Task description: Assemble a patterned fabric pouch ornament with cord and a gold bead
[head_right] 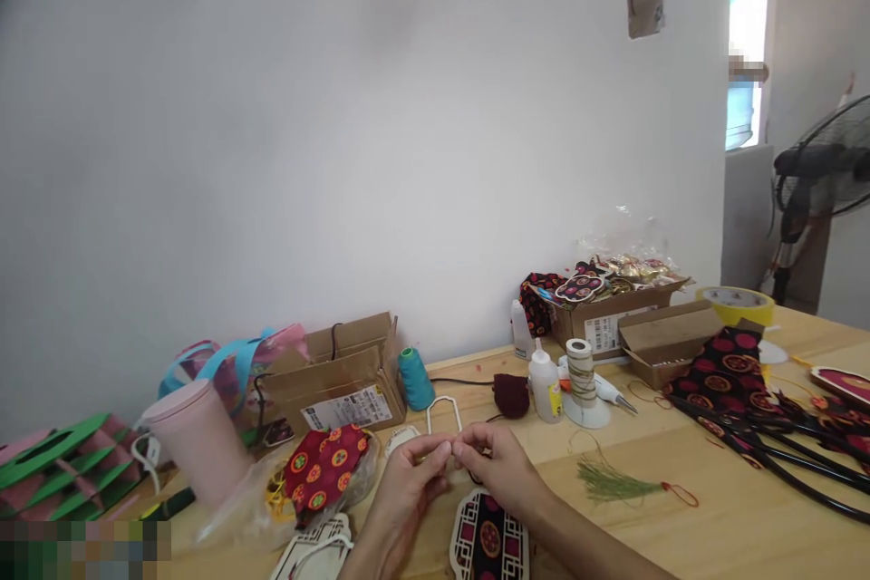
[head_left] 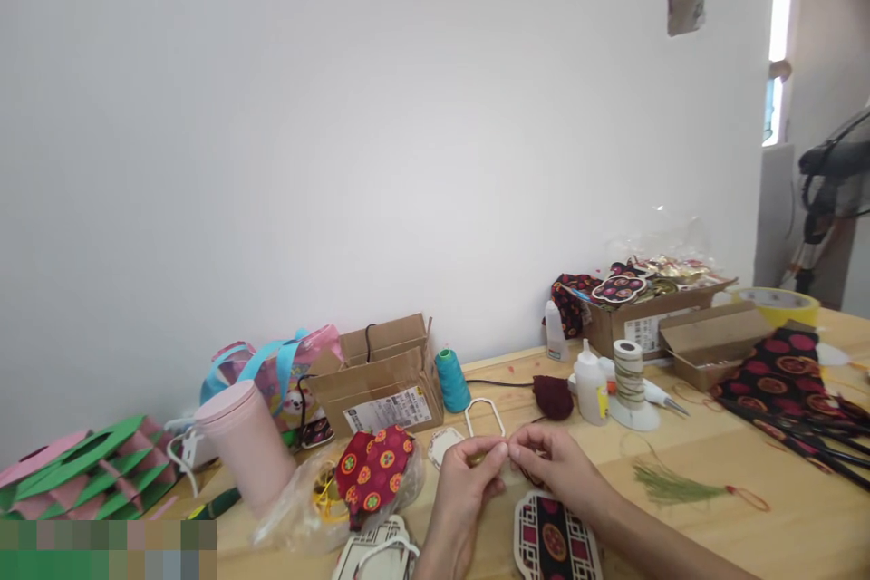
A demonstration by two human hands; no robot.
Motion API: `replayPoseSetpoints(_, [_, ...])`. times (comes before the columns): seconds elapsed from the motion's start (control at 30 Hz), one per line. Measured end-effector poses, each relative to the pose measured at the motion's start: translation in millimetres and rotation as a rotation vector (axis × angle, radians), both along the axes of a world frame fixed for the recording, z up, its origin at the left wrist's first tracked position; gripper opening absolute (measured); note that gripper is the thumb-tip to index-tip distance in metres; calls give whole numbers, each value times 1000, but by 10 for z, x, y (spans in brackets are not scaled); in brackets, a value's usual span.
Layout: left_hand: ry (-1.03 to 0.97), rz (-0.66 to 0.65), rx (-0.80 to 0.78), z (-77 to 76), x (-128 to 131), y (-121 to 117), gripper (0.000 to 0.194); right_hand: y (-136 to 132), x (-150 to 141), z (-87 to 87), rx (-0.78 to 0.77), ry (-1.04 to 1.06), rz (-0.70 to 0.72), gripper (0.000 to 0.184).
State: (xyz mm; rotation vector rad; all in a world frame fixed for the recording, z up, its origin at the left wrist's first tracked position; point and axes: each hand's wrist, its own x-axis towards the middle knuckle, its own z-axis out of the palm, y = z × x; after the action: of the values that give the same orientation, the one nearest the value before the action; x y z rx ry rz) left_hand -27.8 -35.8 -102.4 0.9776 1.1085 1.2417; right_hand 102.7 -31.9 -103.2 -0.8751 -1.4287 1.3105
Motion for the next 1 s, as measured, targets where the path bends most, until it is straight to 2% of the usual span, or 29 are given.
replayPoseSetpoints(0.27, [79, 10, 79, -69, -29, 68, 30, 12, 9, 4, -22, 37, 29, 33])
replayPoseSetpoints(0.7, [96, -59, 91, 3, -14, 17, 34, 68, 16, -33, -105, 82, 13, 35])
replayPoseSetpoints(1.0, [138, 7, 97, -14, -29, 31, 32, 26, 21, 28, -73, 52, 63, 35])
